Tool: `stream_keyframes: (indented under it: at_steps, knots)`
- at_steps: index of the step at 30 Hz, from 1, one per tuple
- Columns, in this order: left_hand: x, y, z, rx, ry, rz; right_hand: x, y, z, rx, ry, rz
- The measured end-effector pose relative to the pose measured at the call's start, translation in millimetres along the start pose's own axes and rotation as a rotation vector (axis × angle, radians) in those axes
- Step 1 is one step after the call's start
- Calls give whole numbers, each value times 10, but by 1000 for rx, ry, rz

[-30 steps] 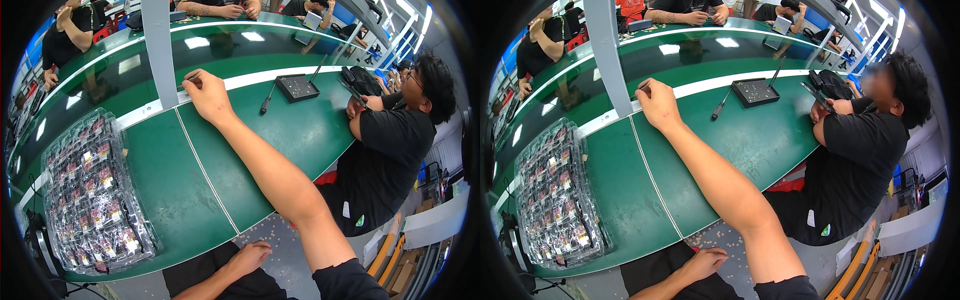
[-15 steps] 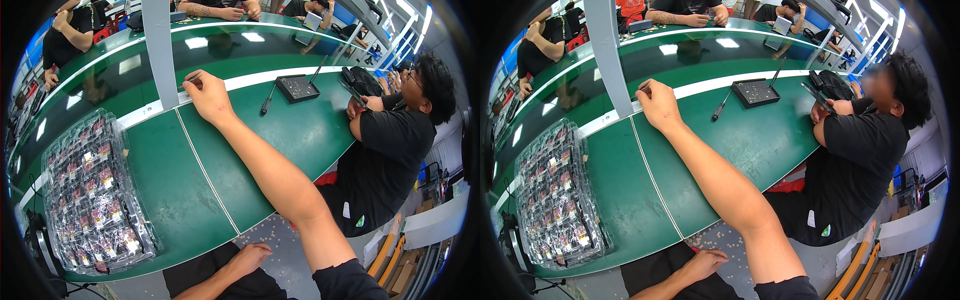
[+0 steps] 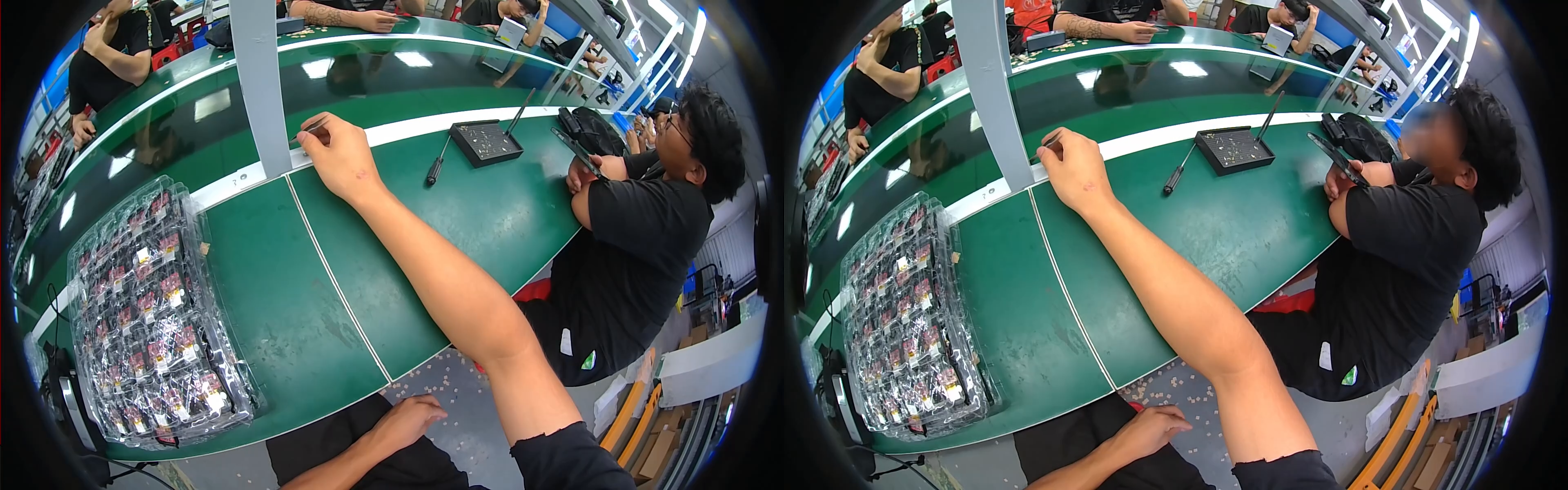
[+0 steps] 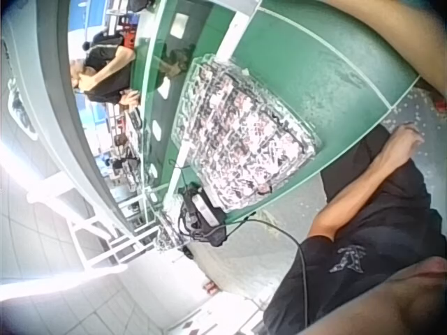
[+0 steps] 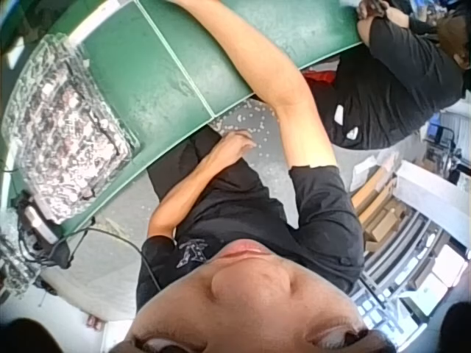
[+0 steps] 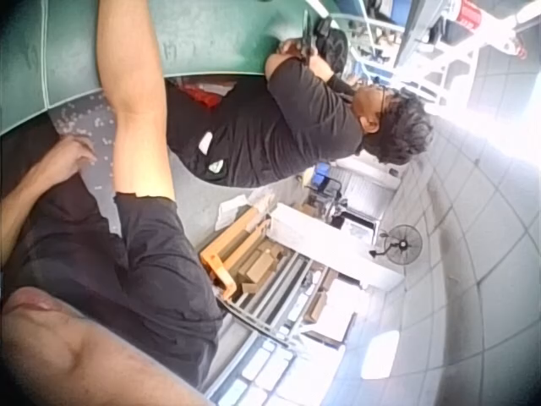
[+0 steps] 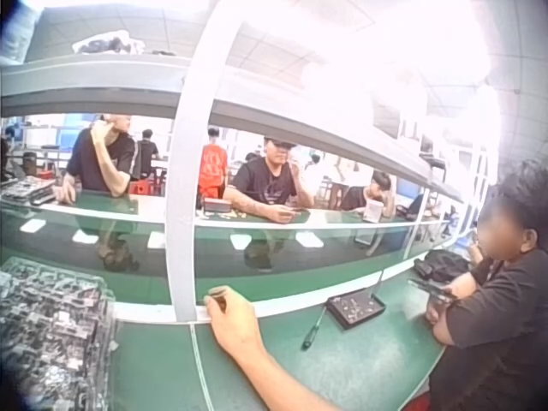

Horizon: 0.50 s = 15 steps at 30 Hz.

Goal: Removing plastic wrap and inspecting electronic components in a tray.

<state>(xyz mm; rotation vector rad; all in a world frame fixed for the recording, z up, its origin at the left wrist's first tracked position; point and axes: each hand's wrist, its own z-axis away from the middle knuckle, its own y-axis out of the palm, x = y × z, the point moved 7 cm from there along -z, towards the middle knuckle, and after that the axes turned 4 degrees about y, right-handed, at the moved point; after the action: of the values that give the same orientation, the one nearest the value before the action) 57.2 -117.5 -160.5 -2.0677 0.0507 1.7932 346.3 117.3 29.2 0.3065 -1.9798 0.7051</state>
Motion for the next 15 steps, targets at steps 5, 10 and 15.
stream_keyframes:
  at_steps: [5,10,15]
  knots:
    - [14,-15,-14,-19,-15,-30,0,1,3,1,8,0]
    - [59,70,1,55,-69,-11,22,0,1,-1,-3,-7]
    - [56,19,8,20,-82,12,20,2,8,1,-4,-10]
